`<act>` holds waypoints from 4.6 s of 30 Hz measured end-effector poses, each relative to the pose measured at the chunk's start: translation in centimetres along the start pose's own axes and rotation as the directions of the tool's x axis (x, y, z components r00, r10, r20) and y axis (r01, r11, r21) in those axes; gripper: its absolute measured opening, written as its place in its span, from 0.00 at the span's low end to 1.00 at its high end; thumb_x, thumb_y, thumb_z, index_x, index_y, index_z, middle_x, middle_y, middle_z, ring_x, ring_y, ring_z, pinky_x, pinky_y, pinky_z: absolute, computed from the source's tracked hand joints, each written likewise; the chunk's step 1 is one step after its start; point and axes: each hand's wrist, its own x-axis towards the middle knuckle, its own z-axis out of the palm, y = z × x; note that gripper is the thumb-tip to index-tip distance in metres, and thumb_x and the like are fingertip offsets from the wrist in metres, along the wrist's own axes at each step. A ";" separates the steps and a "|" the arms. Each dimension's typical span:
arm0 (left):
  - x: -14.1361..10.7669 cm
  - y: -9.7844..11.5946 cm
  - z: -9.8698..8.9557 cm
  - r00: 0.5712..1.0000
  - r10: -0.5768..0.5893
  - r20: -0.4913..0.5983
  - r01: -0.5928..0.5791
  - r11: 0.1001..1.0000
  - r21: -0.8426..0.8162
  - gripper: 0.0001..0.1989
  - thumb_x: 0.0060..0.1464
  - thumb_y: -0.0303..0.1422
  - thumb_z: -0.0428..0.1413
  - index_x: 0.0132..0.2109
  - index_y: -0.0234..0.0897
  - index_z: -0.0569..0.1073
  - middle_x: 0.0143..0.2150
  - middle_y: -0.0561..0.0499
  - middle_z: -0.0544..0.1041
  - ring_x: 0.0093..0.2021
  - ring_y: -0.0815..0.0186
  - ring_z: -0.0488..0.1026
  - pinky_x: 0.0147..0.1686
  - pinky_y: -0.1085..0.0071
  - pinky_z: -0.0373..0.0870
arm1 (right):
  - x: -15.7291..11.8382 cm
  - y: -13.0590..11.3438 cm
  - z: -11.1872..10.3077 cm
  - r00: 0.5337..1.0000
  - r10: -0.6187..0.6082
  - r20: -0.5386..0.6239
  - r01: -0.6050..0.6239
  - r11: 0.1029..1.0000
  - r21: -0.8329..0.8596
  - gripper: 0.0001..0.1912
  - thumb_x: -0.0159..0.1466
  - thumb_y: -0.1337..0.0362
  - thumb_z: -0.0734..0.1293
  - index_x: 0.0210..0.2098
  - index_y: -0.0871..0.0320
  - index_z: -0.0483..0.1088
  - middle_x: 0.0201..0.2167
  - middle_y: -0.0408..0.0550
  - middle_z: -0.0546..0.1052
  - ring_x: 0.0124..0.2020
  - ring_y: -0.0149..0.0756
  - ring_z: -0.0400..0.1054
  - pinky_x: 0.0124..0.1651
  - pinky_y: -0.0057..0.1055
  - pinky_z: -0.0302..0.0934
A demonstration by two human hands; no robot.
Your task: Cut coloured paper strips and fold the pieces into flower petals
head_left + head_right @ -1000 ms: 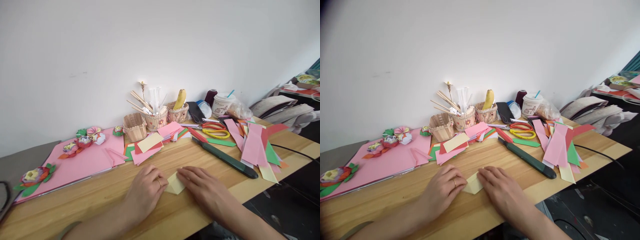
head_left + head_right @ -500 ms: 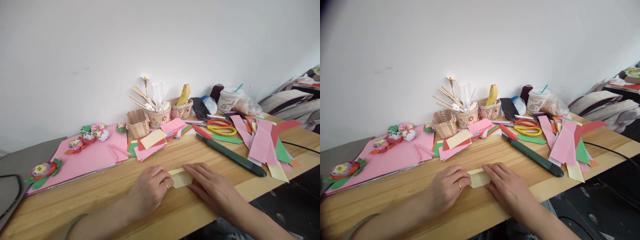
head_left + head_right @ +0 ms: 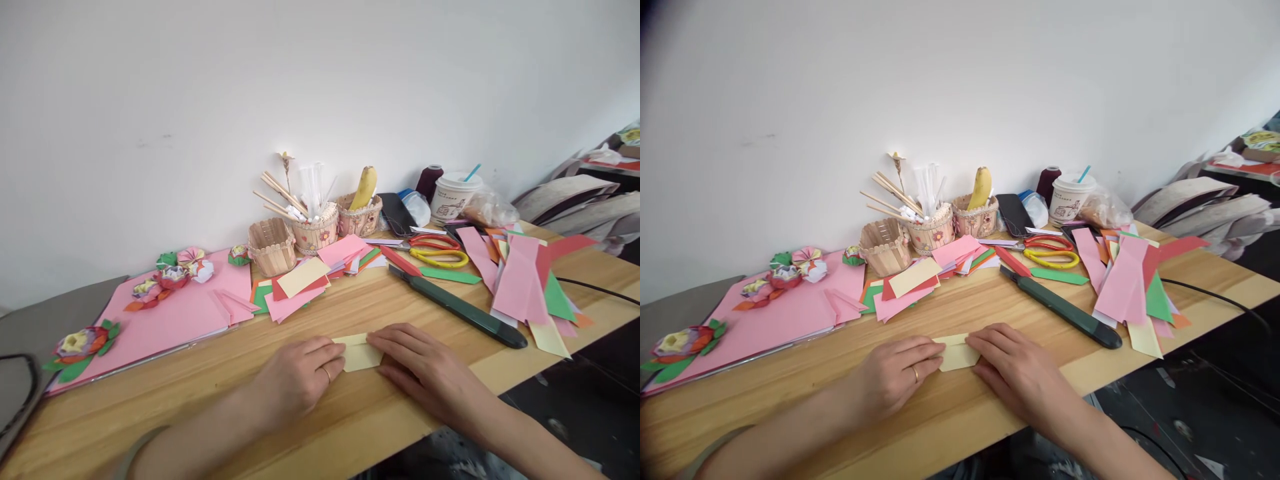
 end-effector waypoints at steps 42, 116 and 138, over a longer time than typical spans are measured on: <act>0.4 0.8 -0.7 0.986 -0.169 -0.009 0.170 0.981 0.093 0.13 0.65 0.25 0.40 0.39 0.35 0.69 0.35 0.50 0.74 0.33 0.67 0.74 0.31 0.72 0.68 | 1.7 -0.1 1.1 0.998 0.054 -0.013 -0.054 0.998 0.011 0.07 0.66 0.69 0.58 0.44 0.60 0.64 0.46 0.54 0.75 0.40 0.36 0.72 0.39 0.30 0.67; 2.2 0.6 -0.6 0.688 -0.700 0.191 0.725 0.652 -0.222 0.07 0.54 0.26 0.52 0.28 0.36 0.67 0.29 0.50 0.69 0.34 0.61 0.62 0.31 0.64 0.59 | 4.3 1.5 1.3 0.974 0.100 0.204 -0.111 0.993 0.043 0.08 0.64 0.68 0.58 0.28 0.55 0.59 0.26 0.44 0.65 0.27 0.35 0.61 0.29 0.33 0.54; 1.1 -0.2 -0.2 0.984 -0.176 -0.031 0.178 0.983 0.054 0.14 0.65 0.24 0.43 0.46 0.31 0.73 0.44 0.51 0.79 0.46 0.62 0.71 0.49 0.63 0.67 | 3.3 2.0 1.1 0.986 0.128 0.106 -0.130 0.992 0.005 0.01 0.64 0.68 0.60 0.35 0.57 0.62 0.30 0.47 0.70 0.31 0.36 0.65 0.31 0.33 0.61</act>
